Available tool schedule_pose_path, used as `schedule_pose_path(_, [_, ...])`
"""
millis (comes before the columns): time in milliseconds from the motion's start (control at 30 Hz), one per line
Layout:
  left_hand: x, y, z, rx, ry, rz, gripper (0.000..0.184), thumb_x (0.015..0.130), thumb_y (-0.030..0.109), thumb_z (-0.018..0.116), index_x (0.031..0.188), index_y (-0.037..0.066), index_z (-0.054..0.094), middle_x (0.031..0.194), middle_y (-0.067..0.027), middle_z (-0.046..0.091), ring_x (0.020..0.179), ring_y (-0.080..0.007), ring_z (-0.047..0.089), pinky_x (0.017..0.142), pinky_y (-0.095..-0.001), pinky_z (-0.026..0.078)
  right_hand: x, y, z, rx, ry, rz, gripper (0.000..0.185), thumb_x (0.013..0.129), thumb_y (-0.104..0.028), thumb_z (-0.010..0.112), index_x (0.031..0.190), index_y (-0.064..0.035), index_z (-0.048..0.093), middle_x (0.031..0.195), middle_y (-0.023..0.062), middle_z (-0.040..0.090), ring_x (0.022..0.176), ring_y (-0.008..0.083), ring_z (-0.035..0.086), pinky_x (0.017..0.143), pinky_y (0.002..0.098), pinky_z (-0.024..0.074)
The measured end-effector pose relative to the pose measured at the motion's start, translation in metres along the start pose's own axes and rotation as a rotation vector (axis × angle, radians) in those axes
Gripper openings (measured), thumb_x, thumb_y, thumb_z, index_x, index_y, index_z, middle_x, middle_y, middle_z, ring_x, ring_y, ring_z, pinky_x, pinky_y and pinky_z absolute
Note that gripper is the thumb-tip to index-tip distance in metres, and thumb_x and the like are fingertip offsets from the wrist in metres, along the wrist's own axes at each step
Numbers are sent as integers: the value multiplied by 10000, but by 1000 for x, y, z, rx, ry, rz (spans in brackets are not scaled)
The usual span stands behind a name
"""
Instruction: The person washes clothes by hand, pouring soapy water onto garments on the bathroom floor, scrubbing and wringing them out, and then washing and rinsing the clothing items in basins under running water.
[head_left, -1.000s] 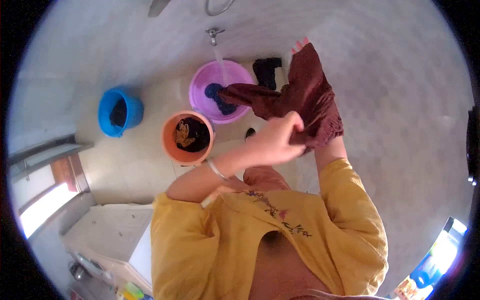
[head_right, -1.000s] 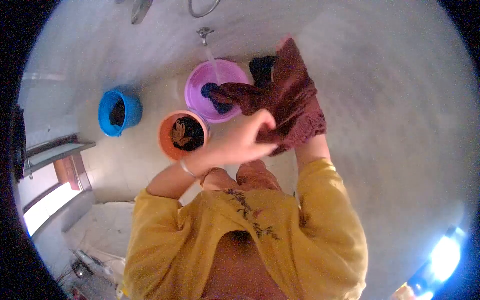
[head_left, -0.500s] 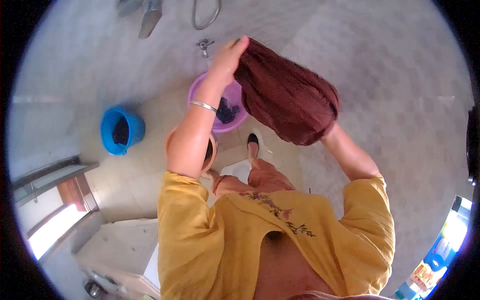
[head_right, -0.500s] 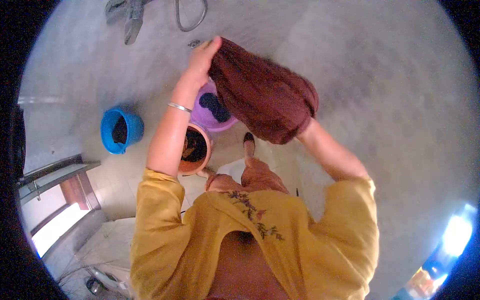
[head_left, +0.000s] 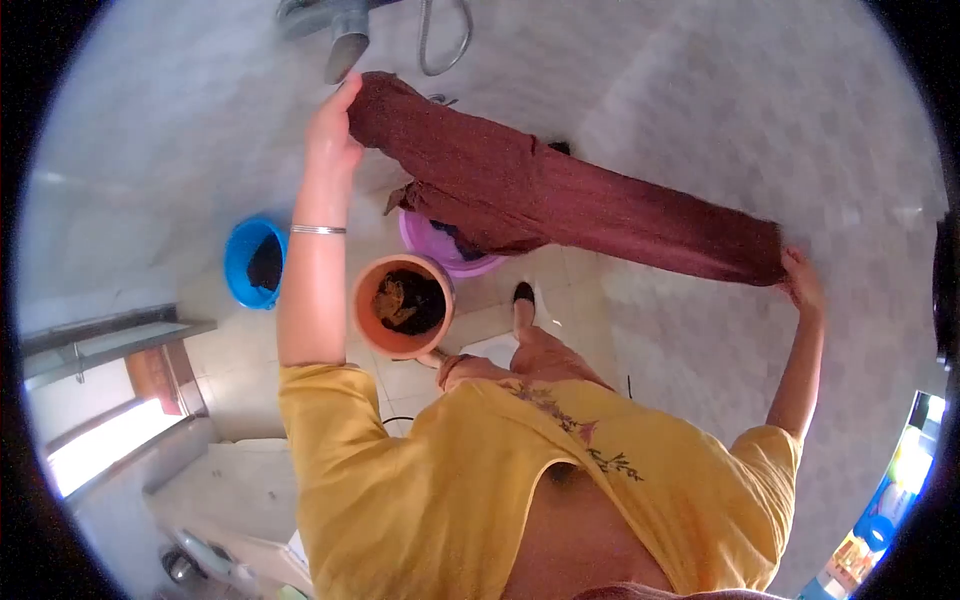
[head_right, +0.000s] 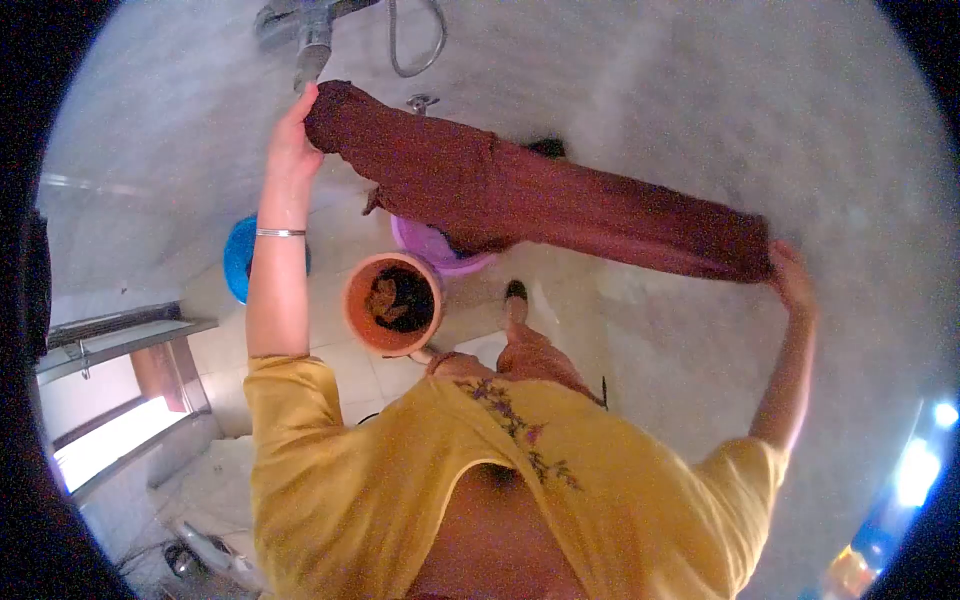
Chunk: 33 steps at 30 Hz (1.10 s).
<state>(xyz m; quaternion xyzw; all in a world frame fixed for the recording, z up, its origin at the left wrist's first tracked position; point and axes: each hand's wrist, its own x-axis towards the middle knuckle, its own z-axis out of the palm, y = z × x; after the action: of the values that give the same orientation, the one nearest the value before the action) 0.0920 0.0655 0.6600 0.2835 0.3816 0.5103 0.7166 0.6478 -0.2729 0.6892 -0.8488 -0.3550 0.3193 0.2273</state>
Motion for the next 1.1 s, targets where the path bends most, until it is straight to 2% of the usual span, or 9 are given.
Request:
schedule_pose_path(67, [-21, 13, 17, -41, -125, -51, 226, 815, 219, 495, 919, 21, 530, 930, -84, 564, 870, -200, 535, 776, -343, 420, 7, -23, 18, 113, -23, 187, 336, 817, -271, 462, 1067, -47, 478, 915, 31, 542, 783, 148, 514, 657, 283, 435])
schedule_pose_path(133, [-40, 17, 37, -121, -326, -134, 259, 808, 247, 501, 948, 30, 516, 947, -77, 560, 888, -201, 529, 794, -337, 410, 35, -32, 43, -915, -31, -48, 305, 799, -253, 500, 1007, -30, 500, 832, 12, 542, 714, 115, 496, 611, 257, 423])
schedule_pose_path(233, [-54, 3, 64, -101, -418, -231, 338, 787, 367, 517, 962, 77, 501, 926, -48, 544, 870, -164, 517, 751, -295, 413, 4, -158, 115, 215, -235, -299, 351, 800, -238, 517, 1093, -50, 469, 855, 27, 525, 718, 100, 483, 638, 238, 422])
schedule_pose_path(400, [-81, -18, 103, -9, -542, -271, 381, 781, 425, 511, 986, 104, 490, 922, -16, 524, 852, -110, 496, 687, -261, 415, -45, -310, 200, 122, -512, -905, 669, 720, -281, 617, 1258, -105, 260, 1086, 111, 464, 975, 172, 473, 768, 287, 408])
schedule_pose_path(467, [-84, -20, 101, 74, -609, -5, 418, 785, 449, 492, 1024, 106, 477, 937, 2, 511, 873, -90, 485, 680, -238, 410, -40, -330, 237, -92, -57, -1240, 626, 714, -252, 623, 1230, -100, 301, 1016, 124, 506, 903, 165, 498, 765, 271, 406])
schedule_pose_path(733, [-63, -7, 41, 517, -337, 627, 522, 817, 432, 422, 1137, 21, 390, 1131, -97, 428, 1062, -190, 385, 905, -295, 280, -39, -409, 262, 215, -51, -1244, 283, 712, -50, 429, 979, -1, 510, 817, 186, 571, 779, 249, 562, 705, 306, 432])
schedule_pose_path(967, [-53, -40, -33, 1414, -272, 985, 291, 781, 270, 507, 1008, 89, 477, 994, -120, 516, 883, -270, 517, 735, -349, 423, -1, -425, 247, 188, 50, -1031, 259, 711, -107, 433, 912, 1, 555, 707, 91, 569, 680, 148, 536, 626, 272, 431])
schedule_pose_path(1067, [-65, -23, -31, 1901, -294, 475, 198, 758, 279, 521, 894, 136, 535, 830, -102, 574, 797, -282, 538, 618, -397, 438, 21, -406, 241, 253, 87, -1088, 273, 696, -105, 441, 919, -24, 576, 677, 61, 570, 633, 143, 531, 576, 269, 433])
schedule_pose_path(1100, [-65, -20, -30, 1880, -258, 660, 155, 754, 271, 517, 820, 136, 552, 686, -83, 579, 726, -275, 549, 568, -404, 432, 4, -401, 234, 165, 113, -1057, 276, 697, -105, 442, 925, -24, 575, 696, 57, 575, 641, 141, 532, 578, 268, 433])
